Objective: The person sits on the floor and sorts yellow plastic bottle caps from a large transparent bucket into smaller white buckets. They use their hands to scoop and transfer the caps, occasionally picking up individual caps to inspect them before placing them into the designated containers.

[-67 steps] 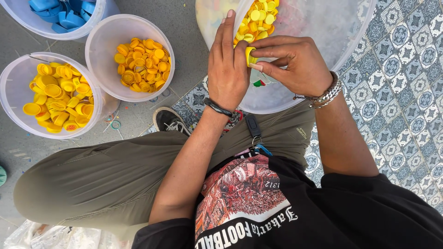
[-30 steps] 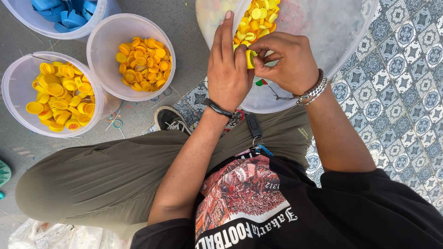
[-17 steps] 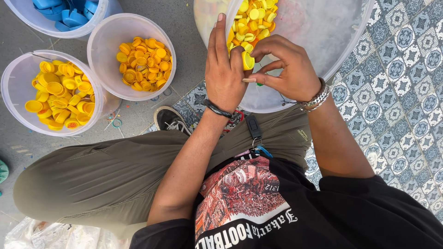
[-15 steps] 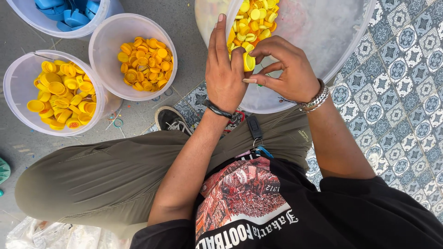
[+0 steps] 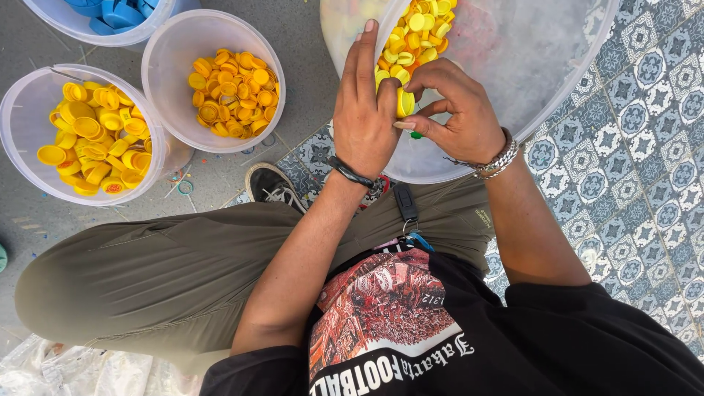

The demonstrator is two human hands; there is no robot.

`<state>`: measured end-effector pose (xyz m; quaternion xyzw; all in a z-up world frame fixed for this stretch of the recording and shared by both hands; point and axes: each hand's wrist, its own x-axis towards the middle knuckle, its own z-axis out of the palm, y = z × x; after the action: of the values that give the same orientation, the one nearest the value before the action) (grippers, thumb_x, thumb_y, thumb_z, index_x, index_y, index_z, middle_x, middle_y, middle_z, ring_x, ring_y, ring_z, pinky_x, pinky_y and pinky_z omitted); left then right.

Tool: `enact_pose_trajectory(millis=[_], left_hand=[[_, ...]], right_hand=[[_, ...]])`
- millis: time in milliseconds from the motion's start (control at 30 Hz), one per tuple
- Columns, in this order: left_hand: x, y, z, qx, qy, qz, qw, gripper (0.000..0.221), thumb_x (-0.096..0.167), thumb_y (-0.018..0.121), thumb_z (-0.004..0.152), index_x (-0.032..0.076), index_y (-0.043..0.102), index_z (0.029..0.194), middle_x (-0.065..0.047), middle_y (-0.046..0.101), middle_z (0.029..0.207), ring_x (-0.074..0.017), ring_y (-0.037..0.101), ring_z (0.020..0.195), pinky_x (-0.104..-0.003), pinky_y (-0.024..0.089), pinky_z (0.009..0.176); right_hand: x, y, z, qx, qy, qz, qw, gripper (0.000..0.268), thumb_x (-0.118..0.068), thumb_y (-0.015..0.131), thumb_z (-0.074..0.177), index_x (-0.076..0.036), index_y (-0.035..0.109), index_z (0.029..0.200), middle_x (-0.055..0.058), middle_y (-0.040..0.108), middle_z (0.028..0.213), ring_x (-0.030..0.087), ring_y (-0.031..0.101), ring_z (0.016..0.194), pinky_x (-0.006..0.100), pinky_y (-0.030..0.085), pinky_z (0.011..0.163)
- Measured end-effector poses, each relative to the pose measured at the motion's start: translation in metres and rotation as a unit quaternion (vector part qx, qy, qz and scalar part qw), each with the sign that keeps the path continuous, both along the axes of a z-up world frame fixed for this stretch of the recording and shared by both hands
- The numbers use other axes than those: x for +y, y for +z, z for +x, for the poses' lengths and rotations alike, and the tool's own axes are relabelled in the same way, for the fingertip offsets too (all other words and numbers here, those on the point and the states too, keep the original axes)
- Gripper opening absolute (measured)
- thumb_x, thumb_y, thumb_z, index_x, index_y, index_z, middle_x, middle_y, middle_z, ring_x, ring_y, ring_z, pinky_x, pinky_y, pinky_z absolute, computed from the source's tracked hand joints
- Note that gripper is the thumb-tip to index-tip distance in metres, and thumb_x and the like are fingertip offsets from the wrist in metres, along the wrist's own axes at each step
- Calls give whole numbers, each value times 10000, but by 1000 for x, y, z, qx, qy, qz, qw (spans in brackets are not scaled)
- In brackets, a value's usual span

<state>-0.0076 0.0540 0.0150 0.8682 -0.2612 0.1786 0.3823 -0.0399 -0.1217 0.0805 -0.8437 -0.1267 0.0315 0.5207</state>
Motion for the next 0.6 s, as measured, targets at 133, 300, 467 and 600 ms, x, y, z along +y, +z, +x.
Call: enact_pose_trajectory(millis=[133,300,467,600], left_hand=[[-2,-3,-3,4,2,5,1000,108,61,666,990,-14,591,1010,-178,227,1680,-415,409,1509,-463,486,1149],[-3,-7,-2,4,10,2,1000,110,60,672,981,-8,588,995,-176,251,1672,-408,425,1506,-460,502,1161],[1,-1,2,-4,19,-12,1000,132,68,678,986,-18,584,1019,-186,261,1660,-415,432,1496,-449,493,1152],[2,1,3,0,15,-28,999,145,80,682,978,-14,576,1010,-197,265,1648,-426,435,1485,-464,489,1163]], right_hand=[[1,-5,2,-22,16,-20,999,464,-190,832,959,-17,571,1301,109,555,1285,202,650,1132,322,656,879],[6,-31,-2,-47,-3,-5,999,481,-304,814,1003,-33,539,1288,101,555,1275,180,644,1080,294,669,831],[11,-42,-5,-86,-19,4,996,470,-328,791,1023,-51,517,1286,115,528,1291,192,620,1104,281,653,797],[11,-41,-4,-83,-24,6,996,465,-332,787,1023,-58,526,1293,121,528,1308,186,622,1079,279,649,784]])
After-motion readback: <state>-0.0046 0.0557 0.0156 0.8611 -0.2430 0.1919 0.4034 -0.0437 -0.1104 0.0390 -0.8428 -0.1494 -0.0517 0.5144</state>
